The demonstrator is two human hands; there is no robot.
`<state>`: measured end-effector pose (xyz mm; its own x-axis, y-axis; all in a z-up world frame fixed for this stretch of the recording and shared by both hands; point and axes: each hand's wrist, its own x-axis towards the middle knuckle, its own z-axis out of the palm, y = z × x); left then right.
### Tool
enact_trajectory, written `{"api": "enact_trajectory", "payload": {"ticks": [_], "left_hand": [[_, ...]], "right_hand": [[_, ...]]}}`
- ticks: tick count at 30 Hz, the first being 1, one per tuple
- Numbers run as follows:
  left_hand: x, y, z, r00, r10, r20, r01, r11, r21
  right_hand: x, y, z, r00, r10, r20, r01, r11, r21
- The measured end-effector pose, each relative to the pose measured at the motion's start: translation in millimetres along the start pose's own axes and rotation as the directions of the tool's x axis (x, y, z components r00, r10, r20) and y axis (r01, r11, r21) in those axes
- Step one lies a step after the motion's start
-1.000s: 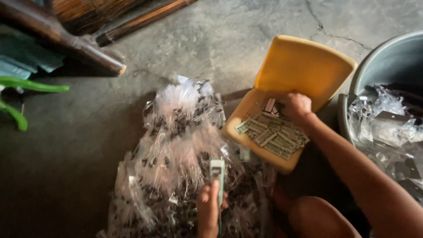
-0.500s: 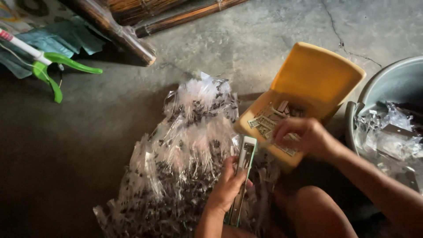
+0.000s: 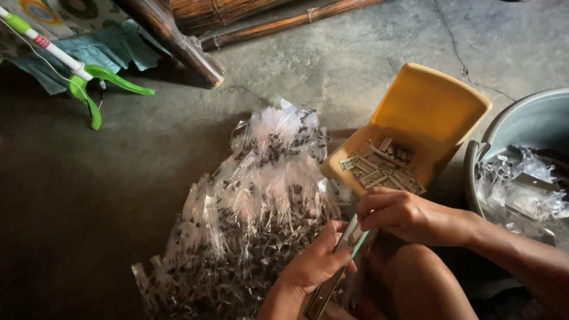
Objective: Stapling paper labels onto small plastic bags containing snack items.
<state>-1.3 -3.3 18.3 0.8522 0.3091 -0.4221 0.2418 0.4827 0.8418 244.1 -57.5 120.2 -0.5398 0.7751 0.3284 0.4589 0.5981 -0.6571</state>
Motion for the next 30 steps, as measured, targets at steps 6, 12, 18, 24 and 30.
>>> {"api": "enact_trajectory", "payload": {"ticks": [6, 12, 18, 24, 30], "left_hand": [[-8, -3, 0, 0.997, 0.003, 0.076, -0.002, 1.000, -0.018], [-17, 15, 7, 0.997, -0.030, 0.072, 0.032, 0.999, -0.028], [-16, 15, 5, 0.996, -0.042, 0.075, 0.046, 0.997, -0.058], [-15, 5, 1, 0.996, -0.007, 0.094, 0.015, 0.997, -0.077], [-12, 8, 2, 0.995, -0.088, 0.052, 0.092, 0.993, -0.079]], "right_hand": [[-5, -4, -3, 0.990, 0.126, 0.058, -0.133, 0.984, 0.123], [-16, 8, 3, 0.980, 0.198, 0.021, -0.197, 0.943, 0.268], [-17, 11, 7, 0.978, 0.208, 0.002, -0.204, 0.959, 0.196], [-19, 17, 12, 0.971, 0.240, -0.006, -0.231, 0.939, 0.254], [-16, 4, 15, 0.974, 0.226, -0.016, -0.222, 0.968, 0.117]]}}
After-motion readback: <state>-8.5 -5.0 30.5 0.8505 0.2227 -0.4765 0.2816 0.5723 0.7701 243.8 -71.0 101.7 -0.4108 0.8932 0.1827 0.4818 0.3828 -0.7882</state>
